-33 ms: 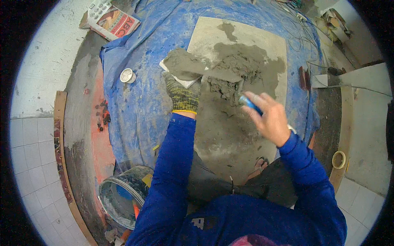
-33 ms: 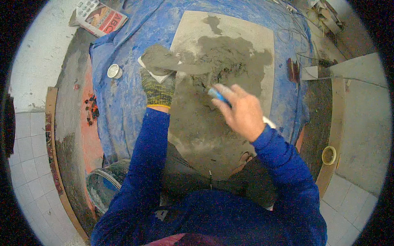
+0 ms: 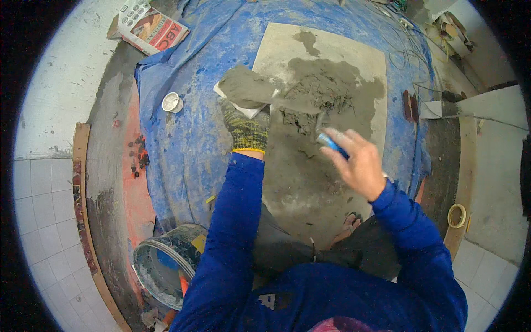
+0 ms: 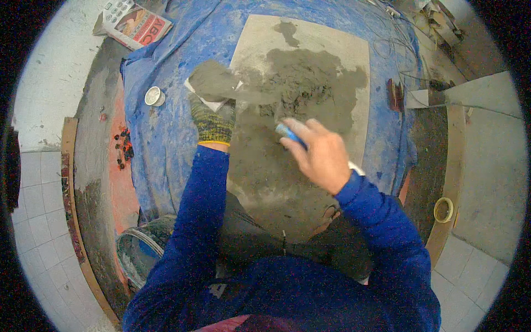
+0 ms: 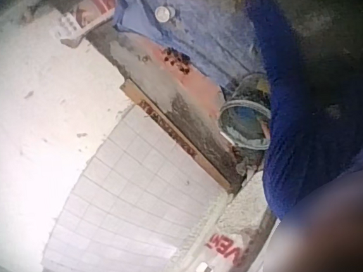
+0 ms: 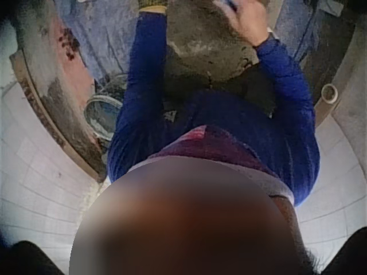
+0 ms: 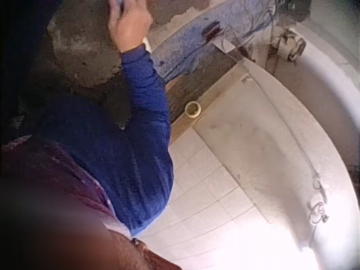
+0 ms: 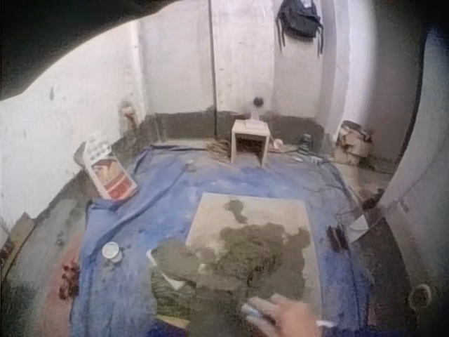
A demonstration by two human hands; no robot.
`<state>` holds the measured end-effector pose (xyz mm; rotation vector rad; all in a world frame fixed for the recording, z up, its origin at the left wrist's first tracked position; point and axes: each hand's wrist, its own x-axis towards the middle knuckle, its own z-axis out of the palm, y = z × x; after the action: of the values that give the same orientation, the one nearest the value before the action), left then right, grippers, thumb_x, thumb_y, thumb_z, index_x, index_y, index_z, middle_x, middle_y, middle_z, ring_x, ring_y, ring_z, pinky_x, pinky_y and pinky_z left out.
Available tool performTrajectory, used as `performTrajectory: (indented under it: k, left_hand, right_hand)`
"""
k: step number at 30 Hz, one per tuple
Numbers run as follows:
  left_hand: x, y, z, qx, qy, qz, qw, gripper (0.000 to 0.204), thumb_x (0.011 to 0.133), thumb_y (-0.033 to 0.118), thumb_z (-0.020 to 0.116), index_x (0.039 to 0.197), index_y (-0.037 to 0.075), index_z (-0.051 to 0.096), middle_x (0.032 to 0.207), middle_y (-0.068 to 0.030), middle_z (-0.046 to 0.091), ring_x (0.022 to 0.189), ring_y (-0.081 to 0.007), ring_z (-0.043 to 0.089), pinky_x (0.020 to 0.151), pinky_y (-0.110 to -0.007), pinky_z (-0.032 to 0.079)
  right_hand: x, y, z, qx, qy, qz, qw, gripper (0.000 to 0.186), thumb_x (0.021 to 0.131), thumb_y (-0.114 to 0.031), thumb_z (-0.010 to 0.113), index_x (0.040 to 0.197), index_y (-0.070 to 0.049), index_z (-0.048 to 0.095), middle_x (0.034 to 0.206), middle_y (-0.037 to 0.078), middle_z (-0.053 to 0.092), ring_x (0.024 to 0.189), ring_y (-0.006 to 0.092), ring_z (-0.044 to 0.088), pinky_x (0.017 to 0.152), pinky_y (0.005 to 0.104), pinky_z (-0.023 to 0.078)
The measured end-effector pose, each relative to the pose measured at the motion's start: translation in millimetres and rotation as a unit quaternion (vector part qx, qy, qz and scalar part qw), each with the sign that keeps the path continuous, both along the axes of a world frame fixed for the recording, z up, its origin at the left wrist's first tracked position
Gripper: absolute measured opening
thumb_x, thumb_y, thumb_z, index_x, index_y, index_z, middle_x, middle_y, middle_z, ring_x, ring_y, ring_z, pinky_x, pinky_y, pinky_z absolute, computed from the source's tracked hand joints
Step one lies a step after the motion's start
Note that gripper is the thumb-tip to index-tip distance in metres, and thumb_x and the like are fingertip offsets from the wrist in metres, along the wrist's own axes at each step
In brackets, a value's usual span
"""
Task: The person applies cement to the back of a tile using a trowel, places the tile on a wall, and secures it with tile leveling clips. The person repeats this process for multiple tiles, ensuring they are aligned and level.
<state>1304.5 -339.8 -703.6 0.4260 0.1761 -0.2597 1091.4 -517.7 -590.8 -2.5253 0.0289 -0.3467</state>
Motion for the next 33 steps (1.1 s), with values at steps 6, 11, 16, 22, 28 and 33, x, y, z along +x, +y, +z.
performTrajectory:
  k: [6, 11, 16, 22, 28, 33]
  left_hand:
    - [12, 7, -15, 0.601, -0.35, 0.087, 0.713, 0.048, 0.104, 0.046, 0.045, 0.133, 0.01, 0.06, 0.134, -0.013, 0.063, 0.12, -0.035, 0.06, 0.109, -0.056, 0.046]
    - [22, 3, -9, 0.449, -0.311, 0.084, 0.834, 0.05, 0.105, 0.046, 0.042, 0.138, 0.01, 0.057, 0.138, -0.0138, 0.06, 0.126, -0.0341, 0.057, 0.116, -0.054, 0.04]
    - [10, -2, 8, -0.164, -0.126, 0.002, 0.978, 0.049, 0.105, 0.039, 0.05, 0.145, 0.011, 0.049, 0.144, -0.0128, 0.056, 0.128, -0.0332, 0.057, 0.117, -0.052, 0.04]
    - [6, 4, 11, 0.112, -0.159, 0.004, 0.981, 0.054, 0.105, 0.041, 0.049, 0.15, 0.012, 0.046, 0.152, -0.0134, 0.051, 0.135, -0.0349, 0.052, 0.115, -0.055, 0.041]
    - [16, 19, 2, -0.101, -0.067, -0.113, 0.986, 0.049, 0.105, 0.034, 0.046, 0.147, 0.009, 0.051, 0.151, -0.0139, 0.053, 0.134, -0.0354, 0.054, 0.112, -0.056, 0.044]
    - [14, 22, -7, -0.112, -0.021, -0.155, 0.981, 0.049, 0.106, 0.032, 0.043, 0.146, 0.006, 0.052, 0.149, -0.0177, 0.054, 0.134, -0.0367, 0.054, 0.113, -0.056, 0.044]
  right_hand:
    - [0, 35, -38, 0.021, 0.013, -0.011, 1.0, 0.039, 0.095, -0.026, 0.07, 0.131, -0.011, 0.066, 0.089, 0.017, 0.062, 0.075, 0.0397, 0.065, 0.065, 0.0481, 0.053]
    - [12, 22, -36, -0.042, -0.008, -0.041, 0.998, 0.041, 0.095, -0.025, 0.071, 0.134, -0.014, 0.064, 0.09, 0.014, 0.061, 0.074, 0.0361, 0.065, 0.064, 0.0455, 0.053]
    - [17, 16, -33, -0.064, -0.042, -0.064, 0.995, 0.042, 0.095, -0.024, 0.071, 0.135, -0.015, 0.064, 0.089, 0.012, 0.06, 0.074, 0.0329, 0.065, 0.064, 0.0442, 0.053]
    - [19, -6, -68, -0.022, -0.071, -0.124, 0.989, 0.04, 0.096, -0.023, 0.07, 0.135, -0.013, 0.064, 0.092, 0.013, 0.061, 0.077, 0.0357, 0.065, 0.069, 0.0458, 0.053]
    - [44, -57, -112, 0.001, 0.275, -0.179, 0.945, 0.041, 0.098, -0.025, 0.067, 0.131, -0.001, 0.062, 0.109, 0.026, 0.068, 0.095, 0.0476, 0.065, 0.083, 0.0459, 0.053]
    - [24, -47, -85, 0.056, -0.04, -0.081, 0.994, 0.043, 0.097, -0.027, 0.068, 0.13, -0.002, 0.061, 0.112, 0.026, 0.069, 0.094, 0.0463, 0.068, 0.083, 0.0486, 0.055]
